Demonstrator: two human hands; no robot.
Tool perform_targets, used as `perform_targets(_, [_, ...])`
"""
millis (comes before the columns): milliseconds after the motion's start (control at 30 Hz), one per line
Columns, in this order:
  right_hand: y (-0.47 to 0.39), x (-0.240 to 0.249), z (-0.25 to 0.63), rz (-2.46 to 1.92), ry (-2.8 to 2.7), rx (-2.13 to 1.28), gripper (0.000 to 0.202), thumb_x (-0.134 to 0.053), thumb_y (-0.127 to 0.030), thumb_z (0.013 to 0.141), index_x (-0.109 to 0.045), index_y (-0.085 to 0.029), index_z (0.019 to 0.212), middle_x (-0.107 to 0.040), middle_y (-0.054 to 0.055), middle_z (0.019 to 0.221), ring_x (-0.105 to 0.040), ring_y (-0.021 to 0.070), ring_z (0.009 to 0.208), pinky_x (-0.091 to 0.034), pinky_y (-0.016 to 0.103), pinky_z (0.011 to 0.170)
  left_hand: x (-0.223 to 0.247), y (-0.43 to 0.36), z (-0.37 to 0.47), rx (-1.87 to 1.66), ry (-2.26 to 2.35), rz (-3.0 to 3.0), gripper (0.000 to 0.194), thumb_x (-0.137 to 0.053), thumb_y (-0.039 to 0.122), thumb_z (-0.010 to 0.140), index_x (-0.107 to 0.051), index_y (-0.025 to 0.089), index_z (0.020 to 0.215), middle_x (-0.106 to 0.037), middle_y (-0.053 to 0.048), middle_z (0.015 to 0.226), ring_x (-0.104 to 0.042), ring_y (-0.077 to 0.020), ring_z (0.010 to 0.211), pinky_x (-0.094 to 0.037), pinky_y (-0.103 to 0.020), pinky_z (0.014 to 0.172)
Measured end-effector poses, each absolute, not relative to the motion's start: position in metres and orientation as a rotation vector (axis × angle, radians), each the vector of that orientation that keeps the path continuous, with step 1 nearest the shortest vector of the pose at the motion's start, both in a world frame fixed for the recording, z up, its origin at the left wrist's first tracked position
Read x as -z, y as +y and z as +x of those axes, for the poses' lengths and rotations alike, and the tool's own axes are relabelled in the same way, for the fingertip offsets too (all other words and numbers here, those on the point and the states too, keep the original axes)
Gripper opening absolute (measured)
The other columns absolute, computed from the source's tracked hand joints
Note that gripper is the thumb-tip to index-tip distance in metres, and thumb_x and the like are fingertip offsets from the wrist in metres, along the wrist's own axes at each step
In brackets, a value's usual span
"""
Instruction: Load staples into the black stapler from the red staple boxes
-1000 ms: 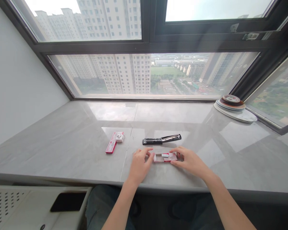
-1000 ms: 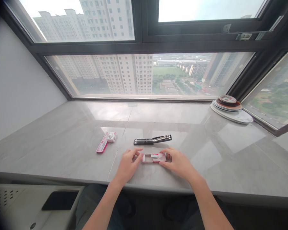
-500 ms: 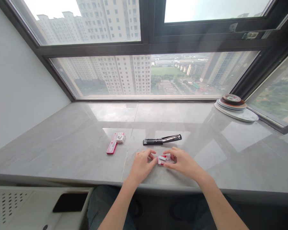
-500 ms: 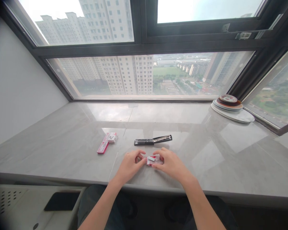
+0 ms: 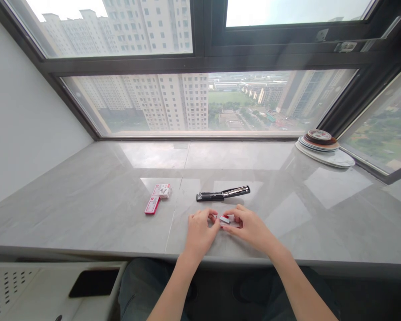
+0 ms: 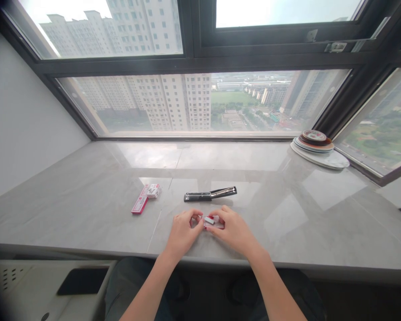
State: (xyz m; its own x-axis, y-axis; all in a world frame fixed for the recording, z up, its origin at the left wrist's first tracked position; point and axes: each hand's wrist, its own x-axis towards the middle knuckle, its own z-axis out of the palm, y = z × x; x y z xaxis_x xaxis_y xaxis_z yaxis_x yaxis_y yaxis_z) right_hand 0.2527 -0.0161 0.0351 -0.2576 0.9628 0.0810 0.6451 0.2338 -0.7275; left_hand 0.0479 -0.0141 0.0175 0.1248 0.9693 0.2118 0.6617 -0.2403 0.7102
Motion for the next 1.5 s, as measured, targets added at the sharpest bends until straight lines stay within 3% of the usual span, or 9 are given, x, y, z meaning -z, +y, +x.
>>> perform_targets(533, [-0.021,-0.02,0.245,-1.47,-1.736,-0.841,0.029,-0.069,-0.05,0.091,-0.08,-0.029,0.107,-0.056,0.0,0.083,-0.058,0.0158,0.072,-0.049,0.03,0.07,-0.013,-0.022,0.049,-0.962,1.56,1.907,0.014,-0.061,0.029,0.096,-0.074,0.025,0.1,-0.075,-0.003,0.094,-0.065,-0.0205,0.082,-0.048,-0.039,0.089])
perform_targets(733, [-0.024,-0.014,0.241,-1.483,-1.695,-0.79,0.028,-0.068,-0.05,0.091,-0.08,-0.029,0.106,-0.059,0.001,0.086,-0.06,0.0159,0.071,-0.049,0.03,0.07,-0.011,-0.027,0.05,-1.007,1.538,1.802,0.025,-0.06,0.026,0.096,-0.072,0.027,0.118,-0.074,-0.004,0.099,-0.066,-0.0212,0.089,-0.052,-0.036,0.085])
perform_targets(1033, [-0.027,-0.009,0.239,-1.503,-1.638,-0.733,0.032,-0.062,-0.053,0.095,-0.077,-0.026,0.104,-0.059,0.002,0.082,-0.058,0.0189,0.073,-0.049,0.032,0.07,-0.019,-0.024,0.047,-0.929,1.453,1.941,0.02,-0.058,0.027,0.096,-0.074,0.026,0.107,-0.074,-0.004,0.096,-0.064,-0.022,0.091,-0.051,-0.036,0.082])
perform_targets(1233, [-0.027,-0.007,0.241,-1.503,-1.668,-0.724,0.034,-0.058,-0.055,0.097,-0.075,-0.026,0.103,-0.059,0.003,0.082,-0.057,0.0189,0.072,-0.048,0.032,0.069,-0.016,-0.018,0.052,-0.913,1.57,1.898,0.014,-0.06,0.027,0.094,-0.074,0.026,0.095,-0.073,-0.002,0.09,-0.062,-0.0195,0.079,-0.049,-0.035,0.078])
perform_targets(1500, [-0.029,-0.004,0.242,-1.483,-1.703,-0.704,0.034,-0.056,-0.054,0.099,-0.073,-0.026,0.104,-0.058,0.002,0.083,-0.057,0.0185,0.071,-0.048,0.031,0.069,-0.011,-0.016,0.063,-0.909,1.665,1.944,0.012,-0.06,0.028,0.095,-0.071,0.025,0.09,-0.073,-0.004,0.09,-0.065,-0.023,0.086,-0.046,-0.036,0.079])
